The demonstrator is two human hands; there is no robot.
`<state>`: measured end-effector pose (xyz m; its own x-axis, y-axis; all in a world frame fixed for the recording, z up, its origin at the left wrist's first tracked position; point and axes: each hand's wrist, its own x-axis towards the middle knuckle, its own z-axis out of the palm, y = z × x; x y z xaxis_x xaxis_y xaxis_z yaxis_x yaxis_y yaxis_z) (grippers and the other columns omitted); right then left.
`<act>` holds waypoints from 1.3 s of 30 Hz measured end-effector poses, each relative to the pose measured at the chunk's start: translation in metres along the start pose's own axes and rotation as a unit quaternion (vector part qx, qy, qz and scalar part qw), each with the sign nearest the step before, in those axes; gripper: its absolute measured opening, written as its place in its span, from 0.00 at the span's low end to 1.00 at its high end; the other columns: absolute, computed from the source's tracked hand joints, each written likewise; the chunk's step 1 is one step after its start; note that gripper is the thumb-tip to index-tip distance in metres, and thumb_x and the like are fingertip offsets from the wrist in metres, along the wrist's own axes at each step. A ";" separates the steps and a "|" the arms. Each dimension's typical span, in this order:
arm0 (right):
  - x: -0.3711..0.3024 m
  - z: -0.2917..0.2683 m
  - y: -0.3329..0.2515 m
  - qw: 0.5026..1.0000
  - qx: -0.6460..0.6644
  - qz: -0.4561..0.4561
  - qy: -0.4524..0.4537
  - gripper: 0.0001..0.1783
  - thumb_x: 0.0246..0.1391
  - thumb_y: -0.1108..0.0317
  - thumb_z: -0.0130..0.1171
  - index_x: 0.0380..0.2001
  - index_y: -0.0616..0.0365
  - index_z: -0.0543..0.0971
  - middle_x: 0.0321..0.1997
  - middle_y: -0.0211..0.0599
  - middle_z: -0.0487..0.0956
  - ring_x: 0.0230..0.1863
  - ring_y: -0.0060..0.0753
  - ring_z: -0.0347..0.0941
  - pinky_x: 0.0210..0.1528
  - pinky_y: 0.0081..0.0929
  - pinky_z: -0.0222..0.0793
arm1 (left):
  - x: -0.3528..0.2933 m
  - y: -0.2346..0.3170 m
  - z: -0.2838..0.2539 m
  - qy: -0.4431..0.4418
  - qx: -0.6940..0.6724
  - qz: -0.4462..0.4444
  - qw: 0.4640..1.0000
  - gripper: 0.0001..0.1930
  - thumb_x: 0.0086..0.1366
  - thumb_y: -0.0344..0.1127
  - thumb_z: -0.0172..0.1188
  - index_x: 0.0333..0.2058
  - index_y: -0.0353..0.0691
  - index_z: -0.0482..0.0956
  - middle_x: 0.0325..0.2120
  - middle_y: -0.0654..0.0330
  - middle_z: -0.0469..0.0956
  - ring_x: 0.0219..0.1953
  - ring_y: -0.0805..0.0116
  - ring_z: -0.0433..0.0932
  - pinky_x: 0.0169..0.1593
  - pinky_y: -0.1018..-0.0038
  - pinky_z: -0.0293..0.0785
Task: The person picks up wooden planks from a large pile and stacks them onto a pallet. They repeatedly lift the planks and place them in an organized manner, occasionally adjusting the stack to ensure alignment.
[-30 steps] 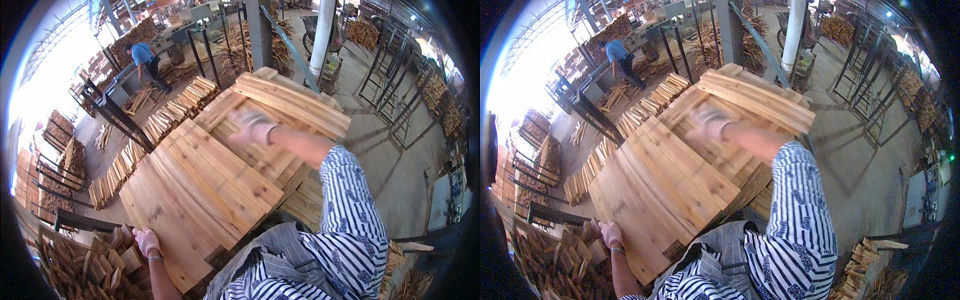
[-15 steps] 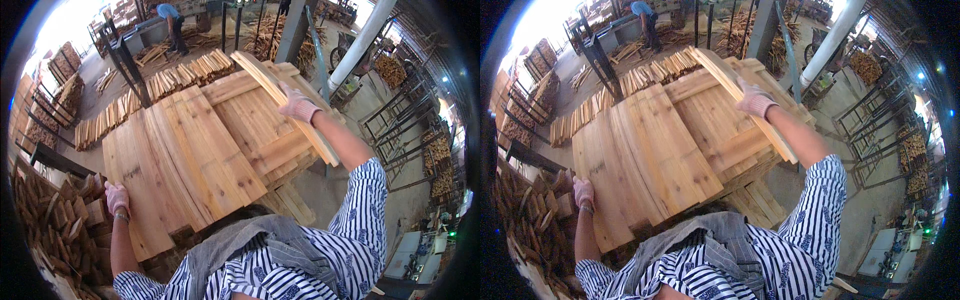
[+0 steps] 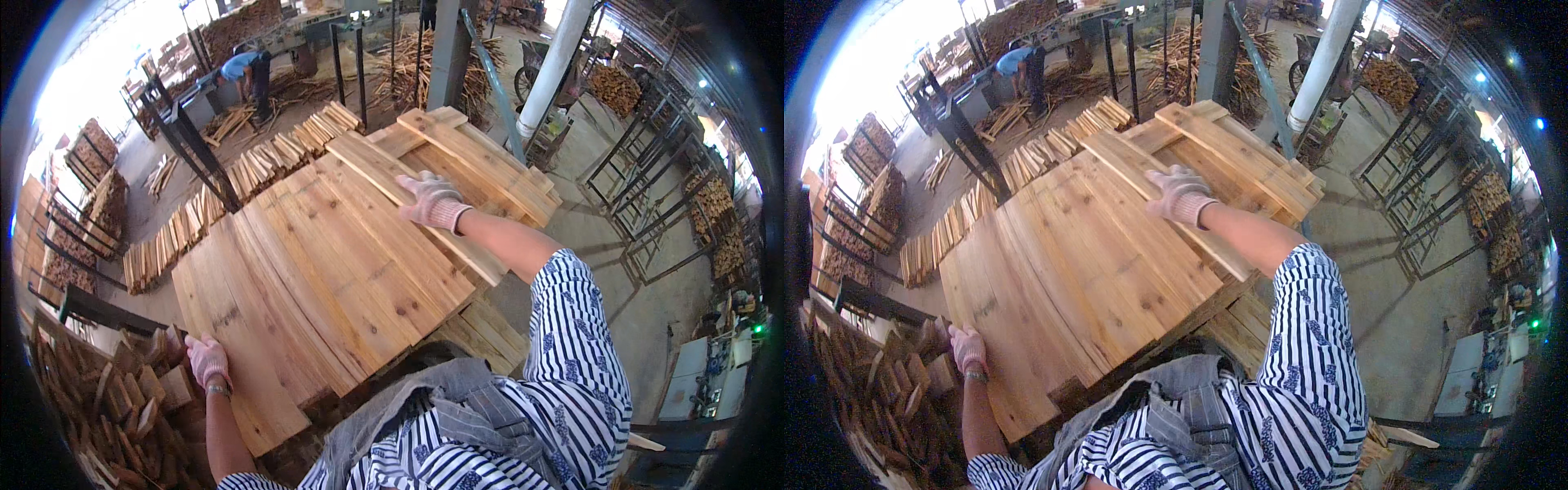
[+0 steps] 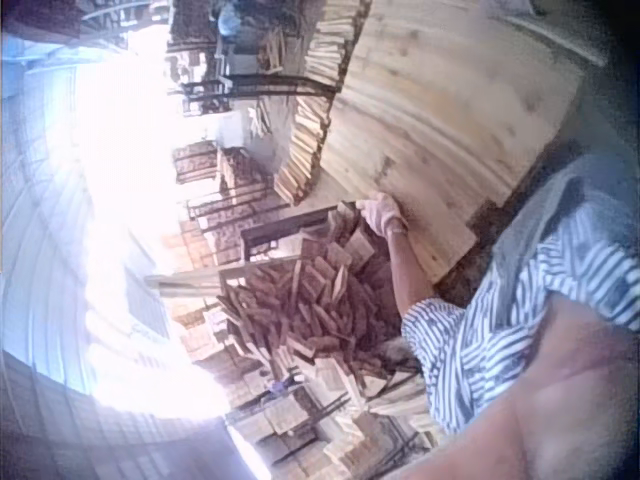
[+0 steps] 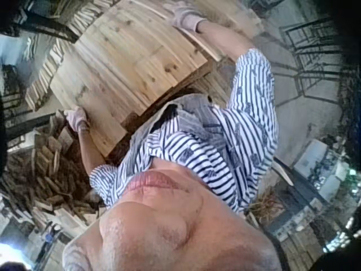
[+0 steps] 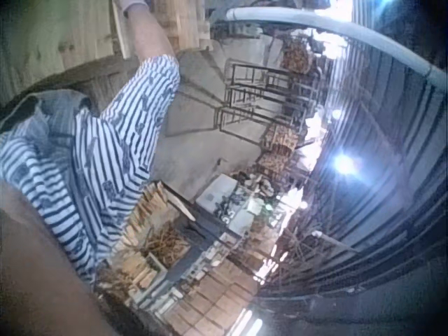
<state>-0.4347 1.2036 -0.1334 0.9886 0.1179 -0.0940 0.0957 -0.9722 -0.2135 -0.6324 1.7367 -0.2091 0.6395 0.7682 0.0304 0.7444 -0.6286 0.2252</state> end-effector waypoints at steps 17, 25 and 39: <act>0.031 -0.001 0.188 0.961 -0.207 0.151 0.105 0.47 0.60 0.36 0.54 0.75 0.43 0.55 0.73 0.58 0.61 0.71 0.57 0.63 0.70 0.49 0.60 | 0.016 0.028 -0.012 -0.017 -0.083 -0.006 0.996 0.32 0.70 0.43 0.51 0.63 0.22 0.63 0.55 0.32 0.75 0.59 0.40 0.75 0.60 0.58 0.70; 0.013 -0.022 0.120 0.990 -0.049 0.133 -0.016 0.41 0.63 0.35 0.50 0.75 0.33 0.57 0.70 0.56 0.64 0.70 0.61 0.63 0.68 0.52 0.61 | 0.029 0.019 -0.016 -0.011 -0.156 -0.024 0.987 0.26 0.64 0.39 0.54 0.56 0.25 0.72 0.53 0.35 0.78 0.57 0.42 0.77 0.59 0.58 0.72; -0.006 0.046 0.113 0.994 -0.079 0.044 0.059 0.46 0.58 0.30 0.50 0.74 0.36 0.59 0.72 0.63 0.59 0.70 0.68 0.60 0.69 0.54 0.59 | 0.036 0.048 -0.026 -0.046 -0.171 -0.056 0.983 0.33 0.57 0.48 0.61 0.54 0.27 0.74 0.50 0.35 0.80 0.55 0.42 0.79 0.56 0.56 0.76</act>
<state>-0.4354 1.1025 -0.2019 0.9998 0.0155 0.0104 0.0160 -0.9984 -0.0538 -0.5789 1.7376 -0.1719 0.5843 0.8056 -0.0978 0.7127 -0.4517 0.5367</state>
